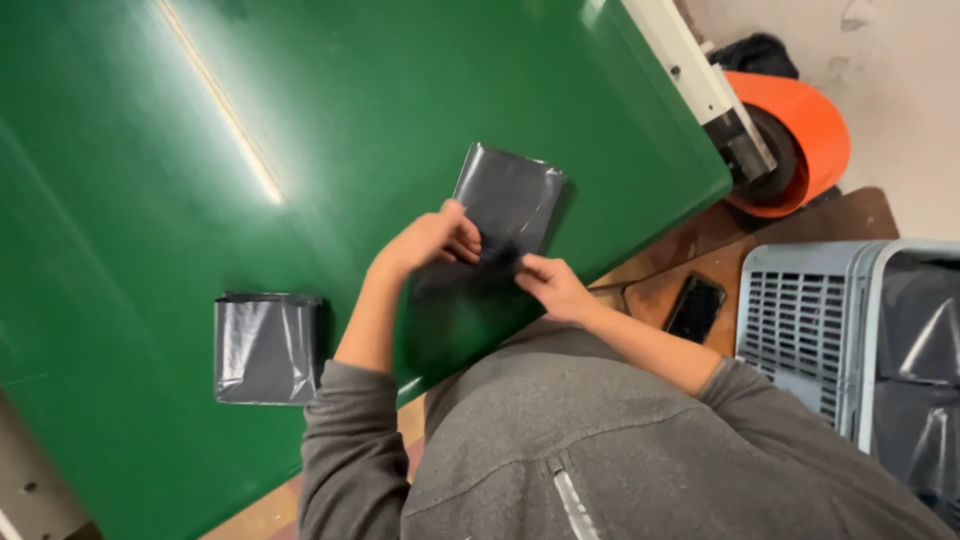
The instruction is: The person folds black poly mailers on a green conveyor belt. They smooth the material, fold it into a compact square, and place the finished items into a light blue plastic basket.
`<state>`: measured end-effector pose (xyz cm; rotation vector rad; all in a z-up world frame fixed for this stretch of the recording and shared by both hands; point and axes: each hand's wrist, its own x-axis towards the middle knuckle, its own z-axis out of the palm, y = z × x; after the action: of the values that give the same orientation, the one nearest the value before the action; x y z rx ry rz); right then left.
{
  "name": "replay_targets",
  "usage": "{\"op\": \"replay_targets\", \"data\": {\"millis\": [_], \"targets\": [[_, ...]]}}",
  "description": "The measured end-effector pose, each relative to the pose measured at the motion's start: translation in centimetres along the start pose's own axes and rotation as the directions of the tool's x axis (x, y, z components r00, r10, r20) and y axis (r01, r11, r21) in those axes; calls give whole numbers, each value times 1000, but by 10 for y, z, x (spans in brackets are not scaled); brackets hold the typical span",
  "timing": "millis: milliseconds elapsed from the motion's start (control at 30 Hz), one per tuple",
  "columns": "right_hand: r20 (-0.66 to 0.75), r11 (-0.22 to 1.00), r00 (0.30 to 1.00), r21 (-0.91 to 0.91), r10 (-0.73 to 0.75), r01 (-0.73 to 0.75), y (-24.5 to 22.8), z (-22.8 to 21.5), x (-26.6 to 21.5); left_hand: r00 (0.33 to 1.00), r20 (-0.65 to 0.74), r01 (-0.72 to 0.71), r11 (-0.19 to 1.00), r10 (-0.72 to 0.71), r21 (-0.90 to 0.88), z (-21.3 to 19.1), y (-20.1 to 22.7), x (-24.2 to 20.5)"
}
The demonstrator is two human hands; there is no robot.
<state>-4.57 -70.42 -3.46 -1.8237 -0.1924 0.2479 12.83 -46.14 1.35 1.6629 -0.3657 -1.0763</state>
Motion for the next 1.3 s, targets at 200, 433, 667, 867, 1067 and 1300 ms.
{"op": "replay_targets", "data": {"millis": [200, 433, 667, 867, 1067, 1300], "targets": [[-15, 494, 906, 842, 423, -217, -35, -33, 35, 878, -452, -134, 988, 154, 76, 3, -26, 23], [50, 347, 871, 905, 489, -247, -15, -44, 37, 599, -649, 279, 637, 469, 718, 40, 35, 26], [-253, 643, 886, 763, 388, -63, 7, -25, 17, 577, -486, 13, 588, 656, 809, 63, 39, -2], [-258, 851, 966, 504, -18, 151, -106, 42, 57, 552, -473, -117, 625, 687, 772, 34, 41, -185], [209, 904, 974, 394, 89, -167, -154, 213, 99, 301, -876, 306, 832, 376, 462, -45, -40, -326], [71, 912, 990, 387, 121, -139, -119, 282, 126, 336, -848, 462, 713, 409, 527, -86, -157, -291]]}}
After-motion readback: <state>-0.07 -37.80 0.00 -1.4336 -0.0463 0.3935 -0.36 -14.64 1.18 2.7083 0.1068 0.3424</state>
